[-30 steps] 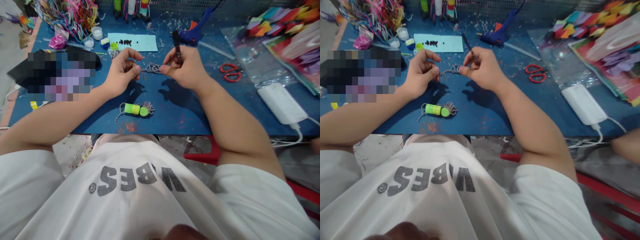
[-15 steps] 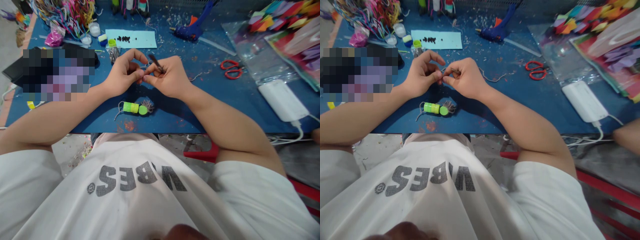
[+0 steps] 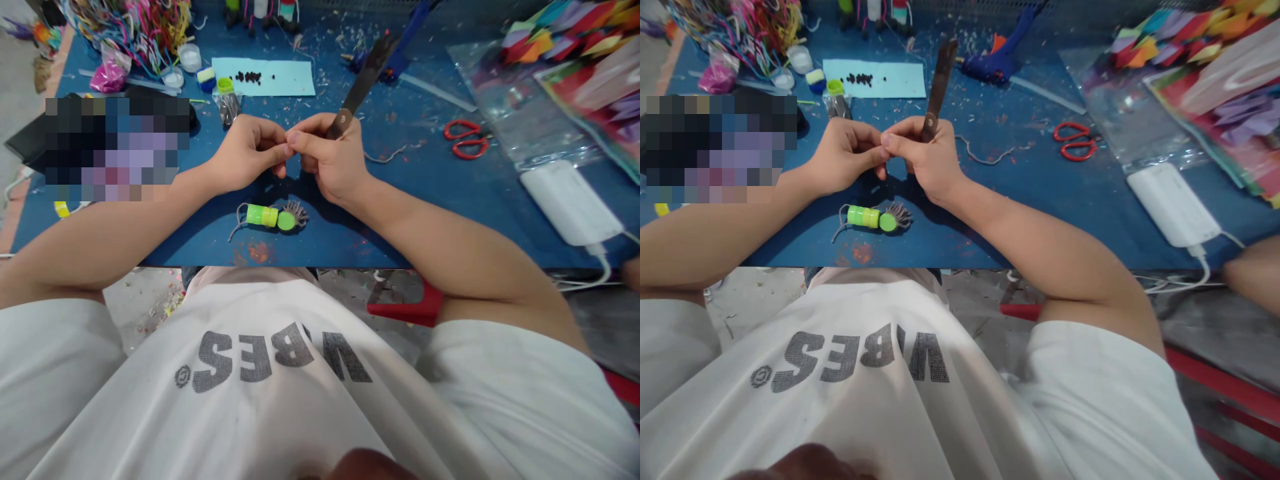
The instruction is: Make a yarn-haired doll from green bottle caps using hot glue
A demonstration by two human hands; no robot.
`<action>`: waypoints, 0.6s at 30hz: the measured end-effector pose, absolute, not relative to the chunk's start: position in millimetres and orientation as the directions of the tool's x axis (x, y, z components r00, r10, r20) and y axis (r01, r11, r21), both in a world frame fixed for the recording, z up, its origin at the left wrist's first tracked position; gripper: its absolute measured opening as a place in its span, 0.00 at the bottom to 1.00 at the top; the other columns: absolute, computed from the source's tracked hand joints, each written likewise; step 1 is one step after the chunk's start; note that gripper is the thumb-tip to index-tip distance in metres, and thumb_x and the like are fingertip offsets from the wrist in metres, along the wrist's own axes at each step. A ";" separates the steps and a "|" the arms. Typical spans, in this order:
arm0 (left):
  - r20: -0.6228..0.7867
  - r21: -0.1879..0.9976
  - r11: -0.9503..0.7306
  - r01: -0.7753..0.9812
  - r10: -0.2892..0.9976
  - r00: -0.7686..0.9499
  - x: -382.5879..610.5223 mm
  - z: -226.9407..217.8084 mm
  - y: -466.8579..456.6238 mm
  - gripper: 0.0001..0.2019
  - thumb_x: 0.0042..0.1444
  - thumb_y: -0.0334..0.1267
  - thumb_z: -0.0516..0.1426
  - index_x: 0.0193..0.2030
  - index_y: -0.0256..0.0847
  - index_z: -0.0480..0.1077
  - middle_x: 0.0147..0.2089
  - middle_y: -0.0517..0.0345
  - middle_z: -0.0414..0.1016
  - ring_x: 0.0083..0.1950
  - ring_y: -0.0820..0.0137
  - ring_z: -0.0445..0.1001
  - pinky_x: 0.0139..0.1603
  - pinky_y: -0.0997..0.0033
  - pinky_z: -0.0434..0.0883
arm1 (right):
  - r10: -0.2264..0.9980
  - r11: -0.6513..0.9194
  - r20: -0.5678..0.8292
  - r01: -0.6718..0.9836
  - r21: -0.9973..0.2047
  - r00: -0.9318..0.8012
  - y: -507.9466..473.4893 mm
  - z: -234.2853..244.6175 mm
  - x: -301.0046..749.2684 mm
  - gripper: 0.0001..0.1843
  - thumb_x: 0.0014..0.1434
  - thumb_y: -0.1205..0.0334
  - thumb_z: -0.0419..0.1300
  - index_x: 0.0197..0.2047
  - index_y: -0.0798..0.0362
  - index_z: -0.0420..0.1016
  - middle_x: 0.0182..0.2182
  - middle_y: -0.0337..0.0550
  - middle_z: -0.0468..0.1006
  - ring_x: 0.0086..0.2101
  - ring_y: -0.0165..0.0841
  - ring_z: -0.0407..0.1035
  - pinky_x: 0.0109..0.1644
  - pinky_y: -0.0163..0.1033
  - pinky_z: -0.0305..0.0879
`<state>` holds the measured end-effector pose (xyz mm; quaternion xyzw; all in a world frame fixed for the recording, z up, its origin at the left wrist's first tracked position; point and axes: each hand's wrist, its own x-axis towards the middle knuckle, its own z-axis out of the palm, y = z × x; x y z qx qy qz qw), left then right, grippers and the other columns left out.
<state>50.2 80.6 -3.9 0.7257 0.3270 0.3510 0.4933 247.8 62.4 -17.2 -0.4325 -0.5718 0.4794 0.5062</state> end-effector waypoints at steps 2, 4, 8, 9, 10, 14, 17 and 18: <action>0.204 0.945 -0.309 0.110 0.817 0.539 49.7 -4.1 80.8 0.17 0.67 0.52 0.72 0.39 0.42 0.79 0.29 0.56 0.81 0.32 0.66 0.82 0.38 0.65 0.78 | 0.981 0.169 0.172 -0.032 -0.985 -0.088 62.0 -17.5 246.5 0.26 0.50 0.31 0.78 0.35 0.40 0.77 0.22 0.35 0.68 0.23 0.33 0.50 0.27 0.46 0.46; 0.237 0.940 -0.331 0.084 0.809 0.538 50.0 -5.5 81.8 0.19 0.67 0.56 0.72 0.38 0.42 0.79 0.28 0.57 0.79 0.31 0.67 0.80 0.37 0.65 0.76 | 0.983 0.170 0.172 -0.043 -0.985 -0.056 60.3 -15.0 245.8 0.24 0.51 0.32 0.77 0.35 0.40 0.76 0.21 0.34 0.65 0.22 0.32 0.47 0.27 0.47 0.45; 0.304 0.907 -0.408 0.109 0.810 0.501 51.2 -11.5 86.4 0.20 0.70 0.59 0.67 0.39 0.42 0.79 0.29 0.57 0.76 0.34 0.66 0.81 0.39 0.65 0.75 | 0.992 0.123 0.123 0.031 -0.992 -0.018 59.3 -9.5 246.7 0.27 0.50 0.30 0.75 0.35 0.40 0.71 0.21 0.34 0.57 0.24 0.35 0.48 0.29 0.49 0.49; 0.316 0.896 -0.427 0.126 0.810 0.493 51.3 -13.1 87.6 0.21 0.71 0.59 0.65 0.39 0.42 0.79 0.29 0.56 0.76 0.35 0.65 0.81 0.39 0.65 0.75 | 0.994 0.108 0.107 0.054 -0.993 -0.018 60.4 -9.5 247.4 0.29 0.49 0.27 0.73 0.35 0.39 0.69 0.21 0.34 0.55 0.24 0.35 0.49 0.30 0.49 0.50; 0.329 0.885 -0.444 0.138 0.807 0.490 51.3 -14.4 88.7 0.21 0.71 0.60 0.64 0.40 0.43 0.79 0.29 0.56 0.76 0.35 0.65 0.81 0.39 0.65 0.74 | 0.995 0.098 0.096 0.071 -0.993 -0.022 62.0 -10.3 248.2 0.31 0.49 0.25 0.72 0.34 0.39 0.68 0.21 0.34 0.54 0.24 0.36 0.49 0.30 0.49 0.50; 0.368 0.856 -0.492 0.158 0.795 0.482 51.4 -17.9 91.3 0.24 0.71 0.64 0.63 0.38 0.44 0.78 0.27 0.56 0.75 0.32 0.66 0.79 0.37 0.64 0.72 | 0.994 0.098 0.093 0.092 -0.991 -0.054 70.1 -18.2 251.8 0.34 0.48 0.20 0.69 0.33 0.38 0.63 0.20 0.34 0.47 0.24 0.37 0.47 0.30 0.49 0.48; 0.379 0.854 -0.498 0.149 0.793 0.476 51.3 -20.4 93.6 0.24 0.69 0.66 0.63 0.36 0.46 0.77 0.27 0.57 0.75 0.31 0.66 0.78 0.35 0.62 0.71 | 0.994 0.092 0.085 0.102 -0.990 -0.071 72.6 -21.4 253.1 0.35 0.49 0.19 0.70 0.33 0.39 0.62 0.18 0.33 0.43 0.24 0.37 0.46 0.31 0.48 0.47; 0.380 0.857 -0.496 0.141 0.792 0.479 51.1 -21.5 94.8 0.24 0.69 0.66 0.63 0.36 0.47 0.77 0.26 0.57 0.75 0.31 0.66 0.77 0.35 0.61 0.71 | 0.993 0.091 0.084 0.089 -0.992 -0.080 72.2 -20.8 253.2 0.36 0.49 0.20 0.71 0.33 0.39 0.62 0.19 0.33 0.43 0.24 0.37 0.45 0.30 0.47 0.47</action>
